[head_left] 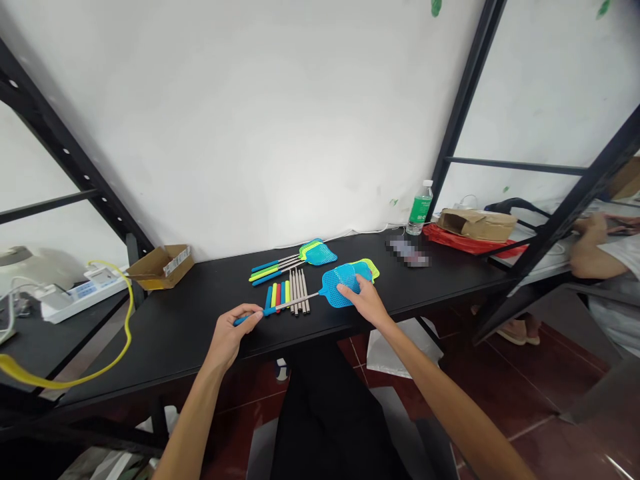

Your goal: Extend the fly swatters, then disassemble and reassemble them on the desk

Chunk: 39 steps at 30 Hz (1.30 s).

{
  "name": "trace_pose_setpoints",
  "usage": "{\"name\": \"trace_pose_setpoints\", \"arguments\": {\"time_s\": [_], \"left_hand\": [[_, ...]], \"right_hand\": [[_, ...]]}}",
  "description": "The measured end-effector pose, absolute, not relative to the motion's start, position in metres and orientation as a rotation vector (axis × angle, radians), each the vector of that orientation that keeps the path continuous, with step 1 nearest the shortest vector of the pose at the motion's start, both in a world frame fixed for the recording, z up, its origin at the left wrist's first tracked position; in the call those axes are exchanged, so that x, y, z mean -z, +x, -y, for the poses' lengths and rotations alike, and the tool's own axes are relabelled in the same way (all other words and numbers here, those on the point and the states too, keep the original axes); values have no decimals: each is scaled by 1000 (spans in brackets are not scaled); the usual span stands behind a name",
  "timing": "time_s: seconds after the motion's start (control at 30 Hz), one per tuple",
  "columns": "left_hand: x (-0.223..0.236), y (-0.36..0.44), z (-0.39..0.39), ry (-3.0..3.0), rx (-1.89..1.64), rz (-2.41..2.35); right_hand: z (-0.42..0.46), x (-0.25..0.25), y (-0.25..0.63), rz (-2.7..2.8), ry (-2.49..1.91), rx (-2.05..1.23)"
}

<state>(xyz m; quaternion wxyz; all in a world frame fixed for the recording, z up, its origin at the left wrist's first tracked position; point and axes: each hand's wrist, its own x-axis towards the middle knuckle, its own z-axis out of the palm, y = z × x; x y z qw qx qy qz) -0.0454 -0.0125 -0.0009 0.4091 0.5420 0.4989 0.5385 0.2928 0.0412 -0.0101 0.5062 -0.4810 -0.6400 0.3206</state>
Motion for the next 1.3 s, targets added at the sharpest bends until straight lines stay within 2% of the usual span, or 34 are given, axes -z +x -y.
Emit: {"name": "trace_pose_setpoints", "arguments": {"time_s": [1.3], "left_hand": [[-1,-43,13,1373,-1363,-1276]], "right_hand": [[-40,9,292,1529,-1178,-769]]}}
